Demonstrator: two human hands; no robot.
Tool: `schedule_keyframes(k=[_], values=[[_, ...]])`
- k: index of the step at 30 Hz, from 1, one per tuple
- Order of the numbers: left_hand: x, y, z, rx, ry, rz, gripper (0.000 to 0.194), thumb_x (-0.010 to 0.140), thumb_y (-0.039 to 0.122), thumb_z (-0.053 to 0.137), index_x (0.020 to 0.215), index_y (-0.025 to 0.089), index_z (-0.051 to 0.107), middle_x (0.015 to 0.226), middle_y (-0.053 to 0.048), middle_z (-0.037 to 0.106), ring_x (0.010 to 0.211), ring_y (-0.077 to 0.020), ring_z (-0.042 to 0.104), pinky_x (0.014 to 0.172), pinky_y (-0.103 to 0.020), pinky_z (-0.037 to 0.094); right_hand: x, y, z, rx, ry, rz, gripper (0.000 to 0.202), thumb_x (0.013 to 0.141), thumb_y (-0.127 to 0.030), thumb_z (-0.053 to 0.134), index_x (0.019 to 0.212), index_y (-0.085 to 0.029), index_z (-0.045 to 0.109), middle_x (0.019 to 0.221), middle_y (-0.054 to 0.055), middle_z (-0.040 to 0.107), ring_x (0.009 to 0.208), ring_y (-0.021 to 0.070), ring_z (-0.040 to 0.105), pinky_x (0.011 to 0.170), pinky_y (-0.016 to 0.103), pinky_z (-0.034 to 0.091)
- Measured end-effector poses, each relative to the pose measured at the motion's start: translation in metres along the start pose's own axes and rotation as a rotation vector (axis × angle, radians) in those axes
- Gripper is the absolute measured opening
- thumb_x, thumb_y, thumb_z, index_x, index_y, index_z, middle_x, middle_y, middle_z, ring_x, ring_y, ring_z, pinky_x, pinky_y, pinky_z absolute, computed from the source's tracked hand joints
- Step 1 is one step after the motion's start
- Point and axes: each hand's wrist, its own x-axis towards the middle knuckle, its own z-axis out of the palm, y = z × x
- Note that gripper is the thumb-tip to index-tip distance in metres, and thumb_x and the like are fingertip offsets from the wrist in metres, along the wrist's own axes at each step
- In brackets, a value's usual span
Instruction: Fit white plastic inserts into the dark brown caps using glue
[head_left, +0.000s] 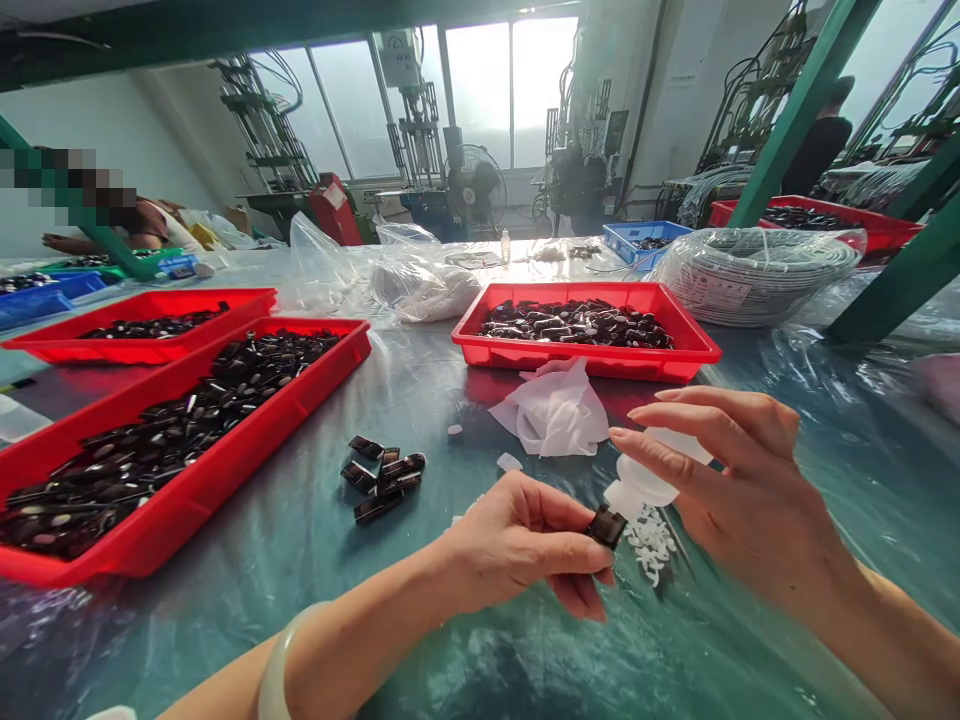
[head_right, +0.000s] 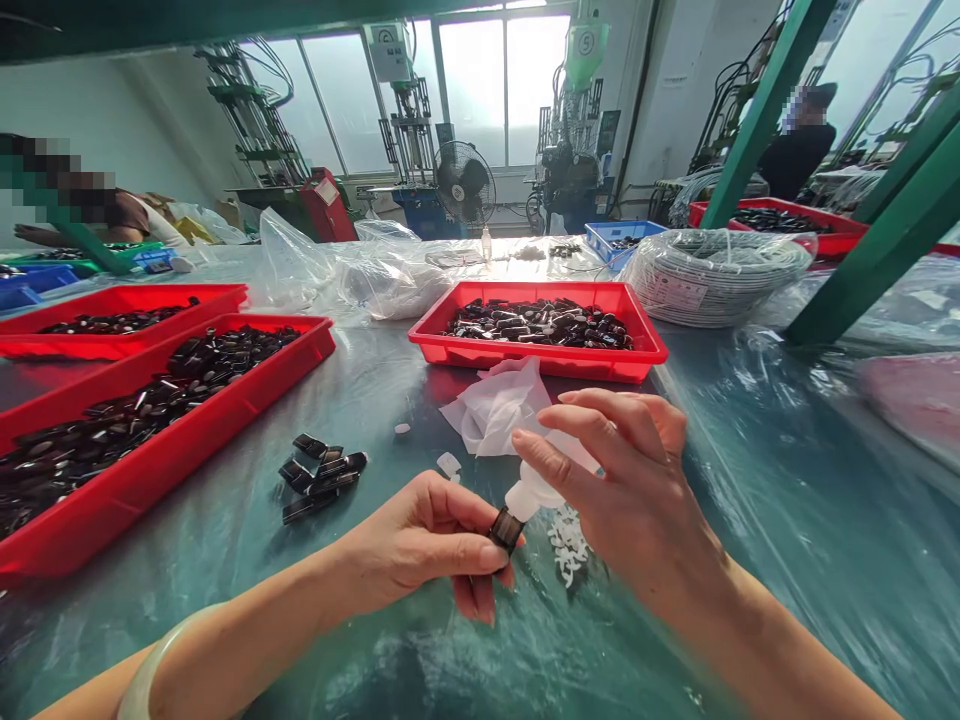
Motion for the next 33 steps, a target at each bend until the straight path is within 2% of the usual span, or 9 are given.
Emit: schedule_keyframes(k=[6,12,19,33], values=[[-0.0016,0.0025,0.0011,0.006,0.004,0.002,0.014,0.07,0.024,0.065,0.071,0.011,0.07,0.055,-0.001,0.059,0.052,-0.0115,0.06,0.052,-0.02,0.047,-0.0007,0.0034,-0.0021,0.036,-0.006,-0.018,0.036,0.081,-0.001,0.046,0.1,-0.029,0.059,0.099,0.002,0.064,0.099,0.0231,0.053,0.079,0.041,0.038],[-0.0024,0.002,-0.0002,0.007,0.002,0.006,0.017,0.069,0.026,0.066,0.075,0.011,0.07,0.064,-0.003,0.063,0.052,-0.0116,0.06,0.051,-0.02,0.046,0.0001,0.0054,-0.0035,0.059,0.0,-0.033,0.029,0.082,-0.005,0.049,0.097,-0.027,0.059,0.098,0.003,0.064,0.1,0.0227,0.051,0.08,0.04,0.04],[-0.0034,0.0012,-0.0002,0.019,-0.001,0.009,0.016,0.07,0.026,0.065,0.073,0.011,0.07,0.06,-0.002,0.061,0.053,-0.0118,0.06,0.052,-0.02,0.046,0.0009,0.0046,-0.0044,0.072,-0.002,-0.04,0.026,0.083,-0.007,0.05,0.096,-0.027,0.059,0.097,0.002,0.064,0.099,0.0229,0.051,0.081,0.042,0.04],[-0.0026,0.0,0.0013,0.013,-0.017,-0.042,0.016,0.068,0.027,0.066,0.071,0.012,0.07,0.057,-0.001,0.06,0.052,-0.0119,0.059,0.052,-0.021,0.046,0.0019,0.0011,-0.0026,0.07,0.0,-0.041,0.033,0.08,0.0,0.049,0.098,-0.026,0.059,0.095,0.003,0.065,0.095,0.0234,0.054,0.076,0.041,0.039]])
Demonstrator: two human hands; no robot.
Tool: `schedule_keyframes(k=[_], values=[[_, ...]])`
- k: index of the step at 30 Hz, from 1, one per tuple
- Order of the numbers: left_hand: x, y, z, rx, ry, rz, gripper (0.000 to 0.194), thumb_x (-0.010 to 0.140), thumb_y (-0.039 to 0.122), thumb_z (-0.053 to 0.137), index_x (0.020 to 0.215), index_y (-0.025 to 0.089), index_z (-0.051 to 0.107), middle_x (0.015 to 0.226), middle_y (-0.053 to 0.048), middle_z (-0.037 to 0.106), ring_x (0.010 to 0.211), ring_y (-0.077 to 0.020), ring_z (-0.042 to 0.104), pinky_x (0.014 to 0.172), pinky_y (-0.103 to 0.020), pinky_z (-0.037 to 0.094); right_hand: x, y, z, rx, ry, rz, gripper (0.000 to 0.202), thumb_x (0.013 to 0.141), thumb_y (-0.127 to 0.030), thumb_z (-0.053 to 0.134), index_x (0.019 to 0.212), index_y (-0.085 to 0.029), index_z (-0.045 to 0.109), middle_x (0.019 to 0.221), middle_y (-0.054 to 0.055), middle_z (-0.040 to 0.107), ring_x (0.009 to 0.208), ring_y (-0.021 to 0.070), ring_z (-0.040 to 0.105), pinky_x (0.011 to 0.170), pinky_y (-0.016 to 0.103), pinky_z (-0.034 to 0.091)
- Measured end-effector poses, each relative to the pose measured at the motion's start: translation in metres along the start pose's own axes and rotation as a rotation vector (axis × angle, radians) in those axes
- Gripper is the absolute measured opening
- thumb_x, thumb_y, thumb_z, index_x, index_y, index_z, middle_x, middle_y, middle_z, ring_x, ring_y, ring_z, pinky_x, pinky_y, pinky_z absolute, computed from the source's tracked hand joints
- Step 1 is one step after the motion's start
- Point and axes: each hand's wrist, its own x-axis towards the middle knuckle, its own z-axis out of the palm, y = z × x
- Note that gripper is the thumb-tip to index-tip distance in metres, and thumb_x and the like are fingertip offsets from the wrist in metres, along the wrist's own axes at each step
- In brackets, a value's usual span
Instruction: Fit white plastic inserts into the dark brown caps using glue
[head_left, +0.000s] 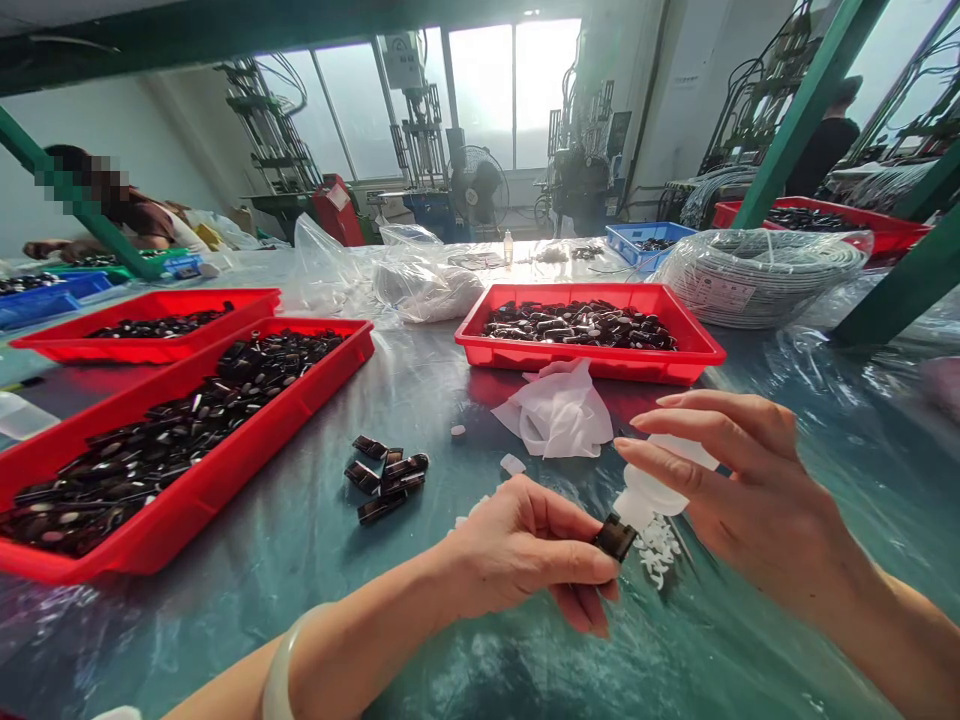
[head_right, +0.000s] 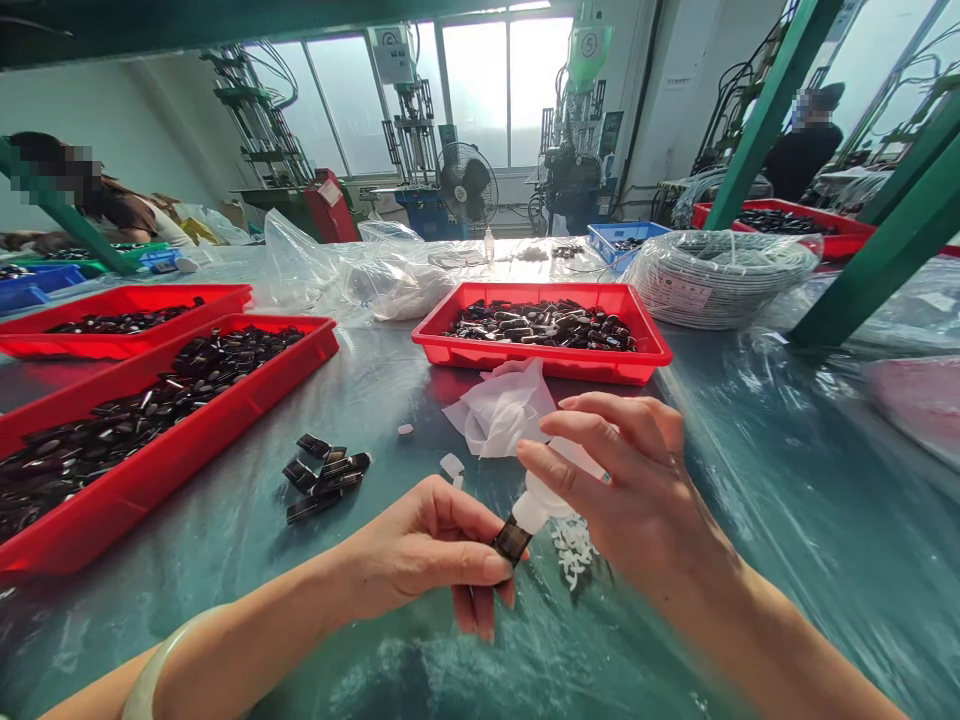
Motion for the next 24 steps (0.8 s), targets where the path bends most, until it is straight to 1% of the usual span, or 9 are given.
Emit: schedule_keyframes(k=[8,13,19,24], values=[[0.0001,-0.0016,-0.0009,0.01,-0.019,-0.002,0.014,0.07,0.026,0.065,0.072,0.013,0.071,0.058,0.0,0.06,0.054,-0.0116,0.059,0.053,-0.021,0.047,0.0016,-0.0007,0.0006,0.047,-0.004,0.005,0.036,0.078,0.006,0.048,0.096,-0.022,0.06,0.094,0.005,0.064,0.094,0.023,0.053,0.075,0.041,0.042],[-0.0001,-0.002,-0.0011,-0.002,-0.012,-0.001,0.014,0.069,0.025,0.065,0.07,0.012,0.071,0.055,0.0,0.059,0.052,-0.0114,0.059,0.053,-0.02,0.047,0.0022,0.0004,-0.0001,0.103,-0.01,-0.001,0.035,0.079,0.005,0.046,0.097,-0.022,0.059,0.095,0.005,0.063,0.097,0.0226,0.051,0.077,0.041,0.045],[0.0016,-0.0023,-0.0033,-0.012,-0.037,0.023,0.015,0.069,0.024,0.065,0.072,0.01,0.07,0.055,0.0,0.06,0.05,-0.0099,0.059,0.05,-0.018,0.048,0.0008,0.0011,-0.0013,0.127,0.015,-0.011,0.033,0.079,0.004,0.047,0.094,-0.022,0.06,0.094,0.005,0.062,0.096,0.0226,0.052,0.076,0.04,0.045],[-0.0008,0.0013,-0.002,-0.027,-0.028,0.036,0.014,0.071,0.021,0.064,0.075,0.009,0.07,0.056,0.0,0.061,0.052,-0.0093,0.06,0.051,-0.017,0.048,-0.0006,0.0026,-0.0026,0.112,0.004,-0.026,0.03,0.08,0.003,0.048,0.093,-0.02,0.062,0.094,0.005,0.063,0.096,0.0236,0.052,0.076,0.042,0.045]])
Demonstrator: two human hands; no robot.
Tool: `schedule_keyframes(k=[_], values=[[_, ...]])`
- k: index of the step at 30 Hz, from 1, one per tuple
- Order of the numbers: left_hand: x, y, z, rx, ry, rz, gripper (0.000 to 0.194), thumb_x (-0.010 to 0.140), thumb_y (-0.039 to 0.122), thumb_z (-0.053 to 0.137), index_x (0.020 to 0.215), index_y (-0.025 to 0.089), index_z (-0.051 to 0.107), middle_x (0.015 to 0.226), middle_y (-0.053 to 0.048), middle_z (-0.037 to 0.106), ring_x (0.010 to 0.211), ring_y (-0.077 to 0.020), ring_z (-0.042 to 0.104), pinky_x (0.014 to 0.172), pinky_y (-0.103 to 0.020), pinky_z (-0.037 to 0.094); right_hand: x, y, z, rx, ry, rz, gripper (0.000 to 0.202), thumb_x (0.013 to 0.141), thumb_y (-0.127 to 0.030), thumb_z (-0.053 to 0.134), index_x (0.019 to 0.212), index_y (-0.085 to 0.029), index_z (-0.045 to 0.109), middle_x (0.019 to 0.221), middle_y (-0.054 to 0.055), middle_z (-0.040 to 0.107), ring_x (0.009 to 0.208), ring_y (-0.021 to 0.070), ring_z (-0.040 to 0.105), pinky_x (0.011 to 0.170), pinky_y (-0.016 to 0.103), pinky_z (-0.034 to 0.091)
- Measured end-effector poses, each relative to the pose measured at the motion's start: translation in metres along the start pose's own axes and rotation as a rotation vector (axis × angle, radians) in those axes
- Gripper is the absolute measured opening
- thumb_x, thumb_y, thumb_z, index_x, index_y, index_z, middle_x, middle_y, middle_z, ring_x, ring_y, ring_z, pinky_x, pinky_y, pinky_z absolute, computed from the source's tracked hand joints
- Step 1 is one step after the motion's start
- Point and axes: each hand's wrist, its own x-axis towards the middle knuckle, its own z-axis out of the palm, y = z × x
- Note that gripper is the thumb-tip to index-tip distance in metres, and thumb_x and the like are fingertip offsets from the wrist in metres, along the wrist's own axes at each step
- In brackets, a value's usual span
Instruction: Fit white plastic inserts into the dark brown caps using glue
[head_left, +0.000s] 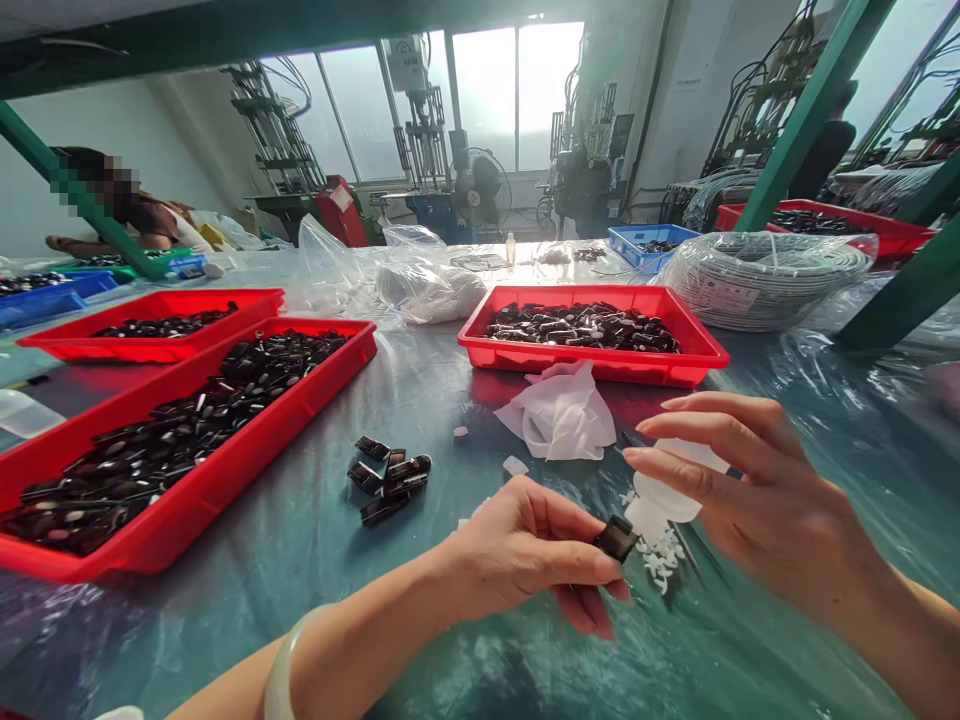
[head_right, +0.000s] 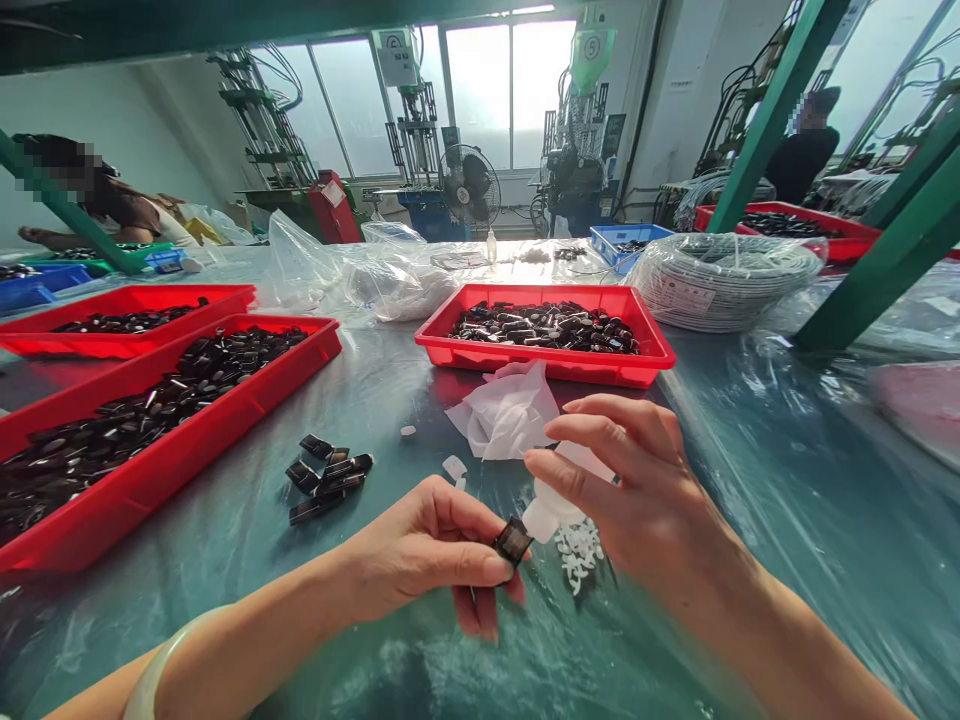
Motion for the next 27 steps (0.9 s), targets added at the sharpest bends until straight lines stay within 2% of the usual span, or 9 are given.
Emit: schedule_keyframes(k=[3,9,11,14,17,22,27], values=[[-0.001,0.002,0.001,-0.02,0.008,0.007,0.015,0.072,0.02,0.063,0.079,0.009,0.071,0.06,-0.001,0.063,0.053,-0.0092,0.061,0.053,-0.017,0.049,0.001,0.001,-0.001,-0.018,-0.001,-0.006,0.026,0.081,0.0,0.049,0.091,-0.02,0.062,0.094,0.005,0.063,0.095,0.0235,0.053,0.076,0.042,0.046],[-0.001,0.001,0.0,-0.081,-0.006,0.026,0.023,0.077,0.029,0.06,0.085,0.01,0.07,0.081,-0.008,0.068,0.06,-0.011,0.064,0.054,-0.017,0.05,0.002,0.003,-0.001,-0.04,0.01,-0.009,0.025,0.081,-0.001,0.051,0.091,-0.021,0.063,0.094,0.005,0.064,0.096,0.0235,0.053,0.076,0.041,0.045],[-0.001,0.0,0.0,-0.094,0.042,0.021,0.022,0.071,0.027,0.066,0.086,0.01,0.07,0.078,-0.007,0.068,0.058,-0.0118,0.064,0.052,-0.018,0.05,0.002,0.002,-0.001,-0.053,0.013,-0.007,0.025,0.08,-0.001,0.052,0.091,-0.021,0.063,0.093,0.005,0.064,0.095,0.0235,0.054,0.075,0.041,0.045],[0.001,-0.004,0.0,-0.113,0.125,0.018,0.031,0.058,0.02,0.076,0.087,0.011,0.069,0.068,-0.004,0.067,0.056,-0.0135,0.065,0.051,-0.018,0.049,0.0,0.0,0.0,-0.074,0.01,0.004,0.025,0.08,-0.001,0.052,0.091,-0.021,0.062,0.093,0.005,0.065,0.094,0.0239,0.054,0.075,0.043,0.043],[0.004,-0.007,0.001,-0.172,0.151,0.037,0.034,0.051,0.015,0.079,0.082,0.011,0.067,0.061,-0.003,0.066,0.054,-0.0147,0.065,0.05,-0.02,0.05,-0.002,-0.002,0.0,-0.095,-0.007,0.021,0.028,0.08,0.0,0.05,0.093,-0.022,0.062,0.094,0.004,0.064,0.094,0.0245,0.054,0.075,0.044,0.041],[0.005,-0.007,0.004,-0.187,0.174,0.078,0.024,0.05,0.011,0.078,0.071,0.009,0.065,0.052,-0.002,0.063,0.048,-0.012,0.061,0.046,-0.018,0.047,-0.002,-0.004,0.002,-0.127,0.021,0.04,0.031,0.078,0.003,0.05,0.093,-0.022,0.062,0.092,0.004,0.065,0.091,0.0238,0.055,0.072,0.042,0.041],[0.005,-0.006,0.006,-0.154,0.188,0.103,0.023,0.05,0.014,0.078,0.067,0.009,0.063,0.055,-0.002,0.064,0.049,-0.0113,0.061,0.045,-0.018,0.048,0.0,-0.005,0.003,-0.103,0.009,0.072,0.033,0.078,0.004,0.048,0.095,-0.02,0.062,0.091,0.006,0.064,0.091,0.0235,0.054,0.073,0.042,0.042]])
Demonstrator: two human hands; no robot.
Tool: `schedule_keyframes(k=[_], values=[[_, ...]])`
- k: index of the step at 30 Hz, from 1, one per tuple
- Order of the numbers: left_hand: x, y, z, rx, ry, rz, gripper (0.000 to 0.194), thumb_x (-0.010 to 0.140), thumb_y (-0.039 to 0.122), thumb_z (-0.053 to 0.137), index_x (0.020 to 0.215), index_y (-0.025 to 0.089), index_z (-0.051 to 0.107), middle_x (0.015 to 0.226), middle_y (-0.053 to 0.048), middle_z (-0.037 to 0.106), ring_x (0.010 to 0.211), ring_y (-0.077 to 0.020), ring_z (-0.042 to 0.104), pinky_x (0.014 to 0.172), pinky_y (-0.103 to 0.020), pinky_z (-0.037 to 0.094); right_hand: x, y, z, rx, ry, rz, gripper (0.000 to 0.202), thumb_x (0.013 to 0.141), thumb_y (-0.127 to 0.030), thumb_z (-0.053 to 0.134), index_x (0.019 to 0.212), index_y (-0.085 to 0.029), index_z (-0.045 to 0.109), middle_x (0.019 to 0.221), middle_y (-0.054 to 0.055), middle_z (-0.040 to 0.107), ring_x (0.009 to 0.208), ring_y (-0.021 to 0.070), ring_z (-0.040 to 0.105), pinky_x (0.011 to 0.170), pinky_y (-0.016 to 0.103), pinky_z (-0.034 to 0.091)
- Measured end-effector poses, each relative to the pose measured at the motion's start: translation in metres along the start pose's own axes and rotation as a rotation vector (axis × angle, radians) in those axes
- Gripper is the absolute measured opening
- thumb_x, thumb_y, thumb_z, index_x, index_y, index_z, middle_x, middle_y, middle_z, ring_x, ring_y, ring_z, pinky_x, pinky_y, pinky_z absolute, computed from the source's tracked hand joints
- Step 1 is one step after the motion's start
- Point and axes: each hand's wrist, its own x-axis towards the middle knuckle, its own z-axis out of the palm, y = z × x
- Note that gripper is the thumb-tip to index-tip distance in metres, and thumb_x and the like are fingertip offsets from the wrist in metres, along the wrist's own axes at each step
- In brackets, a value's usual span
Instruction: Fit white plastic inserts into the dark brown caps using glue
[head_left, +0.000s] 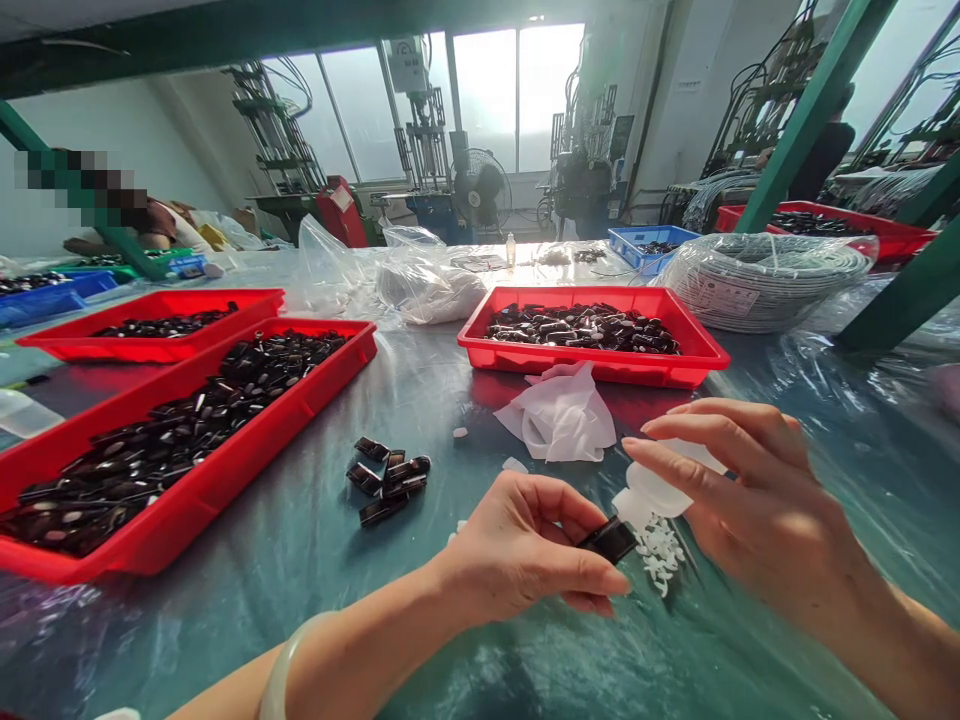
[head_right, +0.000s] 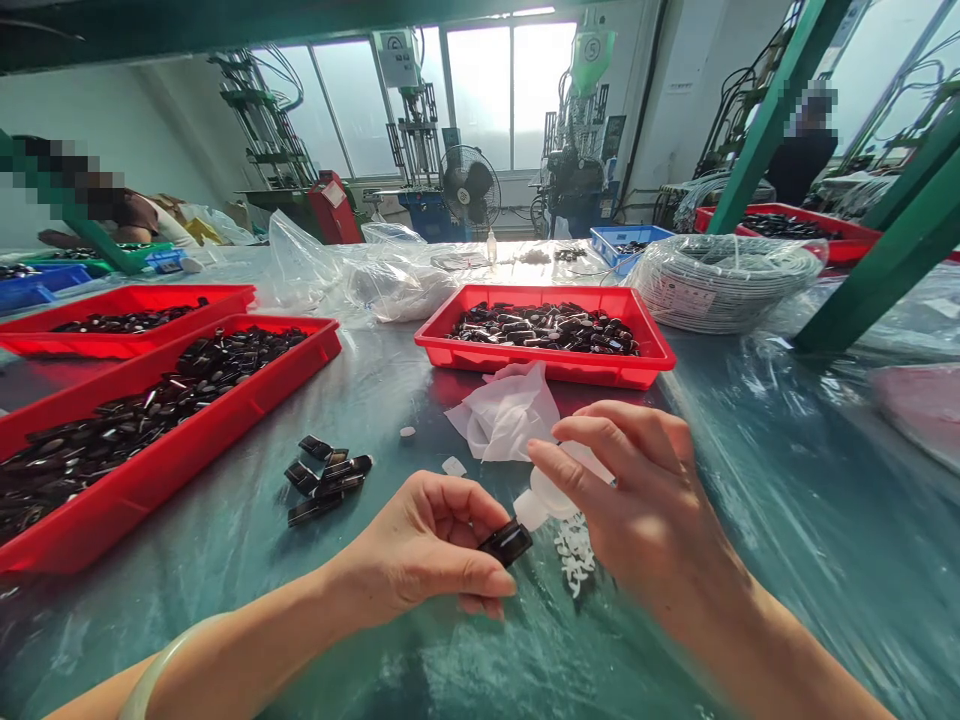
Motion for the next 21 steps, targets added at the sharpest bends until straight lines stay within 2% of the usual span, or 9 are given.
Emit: schedule_keyframes(k=[6,12,21], values=[[-0.0003,-0.0004,0.0012,0.009,0.027,-0.028,0.027,0.047,0.017,0.081,0.066,0.01,0.063,0.054,-0.001,0.064,0.047,-0.0122,0.061,0.044,-0.018,0.048,-0.0002,0.0006,0.0024,0.049,0.012,0.003,0.034,0.077,0.005,0.047,0.097,-0.019,0.06,0.09,0.006,0.063,0.091,0.0225,0.054,0.074,0.041,0.044],[-0.0018,-0.0005,0.0014,0.017,0.027,-0.02,0.027,0.048,0.018,0.081,0.066,0.01,0.063,0.054,-0.001,0.064,0.048,-0.0118,0.062,0.044,-0.017,0.048,-0.0012,0.0016,0.0029,0.112,0.0,0.025,0.044,0.073,0.009,0.043,0.1,-0.022,0.059,0.092,0.005,0.062,0.092,0.0225,0.054,0.074,0.04,0.045],[-0.0018,0.0006,0.0023,-0.008,0.037,-0.023,0.027,0.047,0.018,0.081,0.065,0.01,0.063,0.054,-0.001,0.064,0.047,-0.0106,0.061,0.045,-0.018,0.05,0.0017,0.0023,-0.0009,0.192,-0.015,0.025,0.044,0.075,0.006,0.042,0.1,-0.027,0.058,0.093,0.003,0.062,0.091,0.0212,0.054,0.077,0.041,0.045]])
